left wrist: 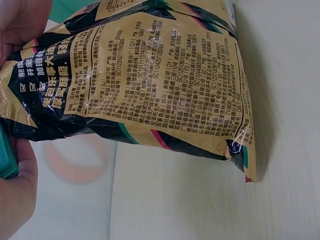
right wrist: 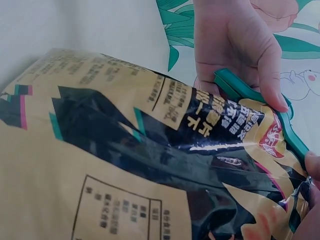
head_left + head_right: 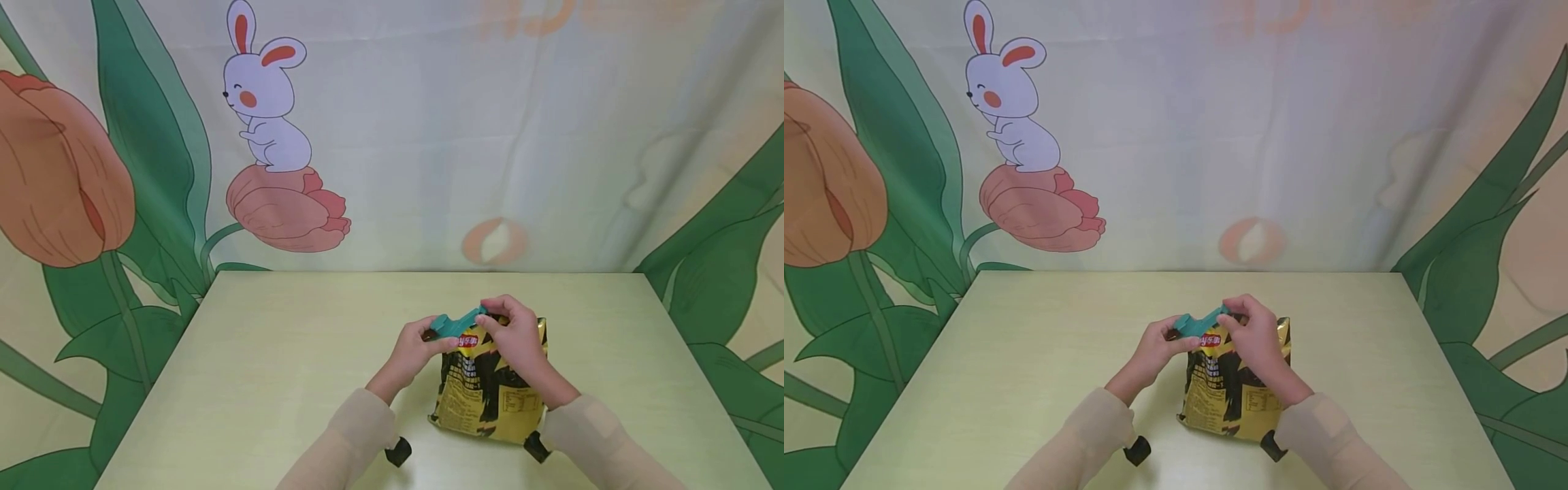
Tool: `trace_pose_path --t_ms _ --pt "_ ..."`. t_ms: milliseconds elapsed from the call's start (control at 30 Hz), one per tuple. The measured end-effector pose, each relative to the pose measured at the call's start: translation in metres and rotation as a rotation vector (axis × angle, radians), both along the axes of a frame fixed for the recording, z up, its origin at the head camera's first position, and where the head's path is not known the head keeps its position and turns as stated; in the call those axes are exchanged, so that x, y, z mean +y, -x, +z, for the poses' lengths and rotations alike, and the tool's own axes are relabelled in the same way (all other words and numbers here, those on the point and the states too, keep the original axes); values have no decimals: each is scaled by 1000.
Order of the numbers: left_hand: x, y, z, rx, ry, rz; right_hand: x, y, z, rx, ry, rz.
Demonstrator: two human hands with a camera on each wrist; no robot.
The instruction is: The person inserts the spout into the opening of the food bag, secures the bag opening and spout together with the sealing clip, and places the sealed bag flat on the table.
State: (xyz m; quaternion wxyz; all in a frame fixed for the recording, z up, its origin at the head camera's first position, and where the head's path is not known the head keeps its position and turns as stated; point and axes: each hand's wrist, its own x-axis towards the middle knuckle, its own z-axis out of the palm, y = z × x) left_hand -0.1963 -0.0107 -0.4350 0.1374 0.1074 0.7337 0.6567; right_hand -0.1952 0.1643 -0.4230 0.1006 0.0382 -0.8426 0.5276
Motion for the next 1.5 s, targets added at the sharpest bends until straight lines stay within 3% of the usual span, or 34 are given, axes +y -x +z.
trace_pose_path --t_ms 167,400,533,767,933,1233,1500 --pt "1 2 -4 10 -16 6 -1 1 -4 13 58 -6" --pt "4 13 -27 -16 -34 14 -6 -3 -12 39 182 -46" --pt "4 14 -30 0 -39 23 -10 -6 -18 56 237 -90" --pt "5 11 -26 12 -40 23 -13 -7 -21 104 288 -121" --pt "5 10 -25 10 -41 22 -14 -5 -18 69 307 -100" --pt "6 13 -27 -3 -27 33 -17 -3 -11 18 276 -156" --pt "4 1 -5 12 -9 34 -17 1 -13 -12 282 -163"
